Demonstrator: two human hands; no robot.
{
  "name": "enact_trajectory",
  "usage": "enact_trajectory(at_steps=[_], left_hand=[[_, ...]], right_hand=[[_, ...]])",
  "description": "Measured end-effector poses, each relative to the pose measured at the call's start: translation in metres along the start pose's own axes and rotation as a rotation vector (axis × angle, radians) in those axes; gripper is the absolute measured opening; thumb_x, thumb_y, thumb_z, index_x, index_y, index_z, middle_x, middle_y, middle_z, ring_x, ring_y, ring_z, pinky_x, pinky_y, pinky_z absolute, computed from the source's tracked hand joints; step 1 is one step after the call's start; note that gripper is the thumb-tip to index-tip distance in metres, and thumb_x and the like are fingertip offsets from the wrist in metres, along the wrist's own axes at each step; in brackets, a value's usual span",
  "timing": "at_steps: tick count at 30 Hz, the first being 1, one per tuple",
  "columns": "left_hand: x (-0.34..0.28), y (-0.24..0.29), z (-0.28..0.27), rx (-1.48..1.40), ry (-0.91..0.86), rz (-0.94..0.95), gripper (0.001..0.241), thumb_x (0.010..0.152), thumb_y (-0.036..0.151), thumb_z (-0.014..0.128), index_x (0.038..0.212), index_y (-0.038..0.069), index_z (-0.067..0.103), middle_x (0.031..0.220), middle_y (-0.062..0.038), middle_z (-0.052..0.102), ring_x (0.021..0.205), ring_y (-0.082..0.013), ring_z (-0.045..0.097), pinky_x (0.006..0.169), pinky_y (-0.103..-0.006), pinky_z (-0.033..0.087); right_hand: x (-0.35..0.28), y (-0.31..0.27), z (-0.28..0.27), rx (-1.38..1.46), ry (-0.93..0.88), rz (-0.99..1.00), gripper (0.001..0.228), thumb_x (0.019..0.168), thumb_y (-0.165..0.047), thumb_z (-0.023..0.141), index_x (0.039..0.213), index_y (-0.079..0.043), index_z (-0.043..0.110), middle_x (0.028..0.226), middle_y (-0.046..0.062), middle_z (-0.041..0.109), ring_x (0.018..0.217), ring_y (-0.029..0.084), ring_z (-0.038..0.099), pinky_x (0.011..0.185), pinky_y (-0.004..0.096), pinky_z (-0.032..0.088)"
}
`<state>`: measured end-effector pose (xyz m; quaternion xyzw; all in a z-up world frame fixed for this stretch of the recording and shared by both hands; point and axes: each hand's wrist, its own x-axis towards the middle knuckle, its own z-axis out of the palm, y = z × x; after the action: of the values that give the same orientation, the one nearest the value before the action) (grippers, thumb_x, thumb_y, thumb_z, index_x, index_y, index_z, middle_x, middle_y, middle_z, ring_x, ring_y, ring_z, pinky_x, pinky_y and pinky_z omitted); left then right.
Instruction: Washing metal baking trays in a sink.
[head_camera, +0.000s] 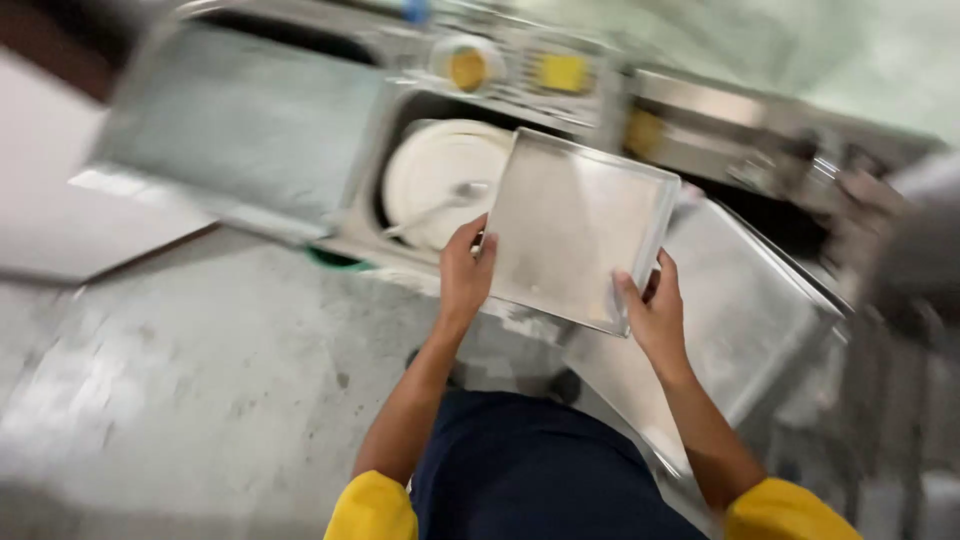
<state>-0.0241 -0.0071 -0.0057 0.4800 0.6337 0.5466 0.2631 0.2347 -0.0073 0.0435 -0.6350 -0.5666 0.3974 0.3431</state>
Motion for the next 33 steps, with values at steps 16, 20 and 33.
enact_trajectory(at_steps=[16,20,33], left_hand=[[0.062,-0.096,-0.349,0.112,0.126,-0.168,0.028,0.098,0.023,0.068,0.120,0.008,0.074,0.108,-0.017,0.077,0.098,-0.0363,0.075,0.081,-0.0438,0.062],[0.110,-0.124,-0.369,0.110,0.060,-0.138,0.026,0.100,0.026,0.067,0.120,0.011,0.076,0.107,-0.012,0.078,0.100,-0.0328,0.075,0.079,-0.0407,0.063],[0.357,-0.116,-0.397,0.306,0.101,0.258,0.022,0.099,0.022,0.067,0.109,0.005,0.074,0.095,-0.017,0.074,0.094,-0.0365,0.073,0.079,-0.0460,0.060]], right_hand=[[-0.027,-0.104,0.330,0.327,-0.260,0.016,0.055,0.105,-0.022,0.061,0.151,0.001,0.045,0.143,0.027,0.050,0.130,0.034,0.049,0.107,0.054,0.042],[0.023,-0.087,0.373,0.323,-0.183,0.048,0.051,0.105,-0.023,0.064,0.149,-0.002,0.049,0.137,0.020,0.054,0.122,0.030,0.050,0.103,0.051,0.043],[0.181,-0.133,0.520,0.345,-0.020,0.098,0.058,0.105,-0.029,0.067,0.153,-0.004,0.045,0.148,0.029,0.049,0.136,0.038,0.049,0.109,0.053,0.041]])
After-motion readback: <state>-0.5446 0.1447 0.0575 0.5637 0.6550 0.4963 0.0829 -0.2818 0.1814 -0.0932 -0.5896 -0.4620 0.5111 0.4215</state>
